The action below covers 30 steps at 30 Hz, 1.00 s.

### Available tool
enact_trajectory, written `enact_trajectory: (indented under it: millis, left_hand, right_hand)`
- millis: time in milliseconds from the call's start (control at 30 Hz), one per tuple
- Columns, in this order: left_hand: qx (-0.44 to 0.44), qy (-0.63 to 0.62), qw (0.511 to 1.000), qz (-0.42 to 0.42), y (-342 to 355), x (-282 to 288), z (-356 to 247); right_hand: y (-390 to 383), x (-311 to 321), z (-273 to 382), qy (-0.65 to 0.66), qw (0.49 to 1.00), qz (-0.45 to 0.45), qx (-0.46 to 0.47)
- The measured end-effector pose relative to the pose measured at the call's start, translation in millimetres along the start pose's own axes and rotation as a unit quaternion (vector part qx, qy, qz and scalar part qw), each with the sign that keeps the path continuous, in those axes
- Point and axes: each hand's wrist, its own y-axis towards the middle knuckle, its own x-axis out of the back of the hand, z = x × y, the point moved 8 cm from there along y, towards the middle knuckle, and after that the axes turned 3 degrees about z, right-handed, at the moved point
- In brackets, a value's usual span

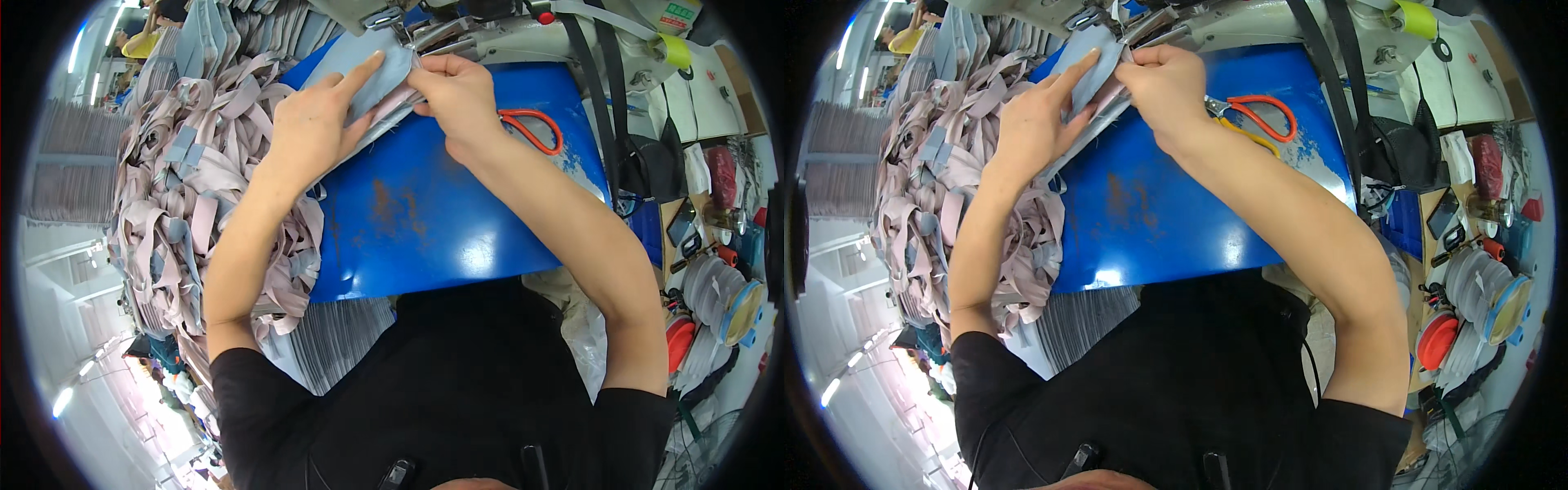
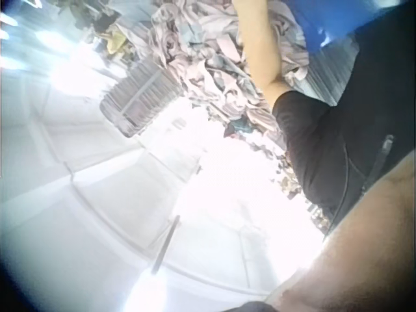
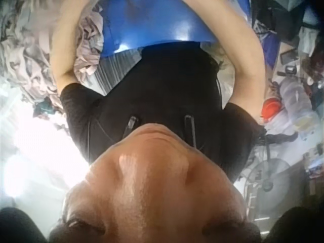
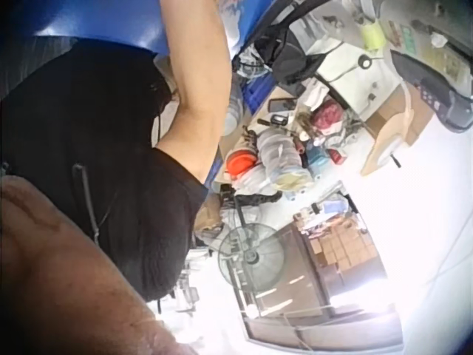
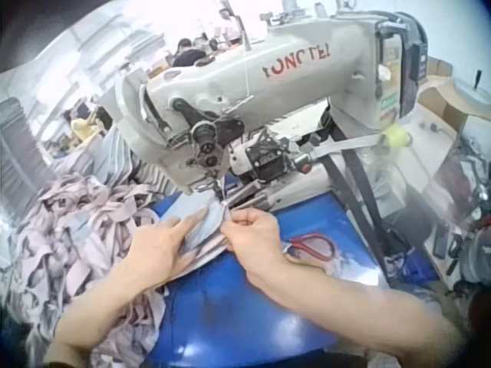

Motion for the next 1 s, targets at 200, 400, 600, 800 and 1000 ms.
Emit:
enact_trajectory:
  millis: [200,400,600,800,1000]
  left_hand:
    - [-0.124,0.022,0.992,-0.01,0,19,-17]
    - [-0.19,-0.006,0.981,0.047,15,37,-28]
    - [-0.192,0.084,0.974,0.081,32,35,-26]
    - [-0.202,0.146,0.966,0.069,36,30,-33]
    - [-0.166,0.132,0.975,0.063,40,27,-51]
  right_hand:
    - [-12,2,10,-0.148,0.987,0.01,0.062]
    - [-16,12,11,-0.099,0.991,0.07,-0.051]
    - [-4,4,0,-0.003,0.998,0.03,-0.048]
    - [-6,0,6,-0.024,0.997,-0.013,-0.075]
    - [-5,2,5,-0.013,0.996,-0.017,-0.09]
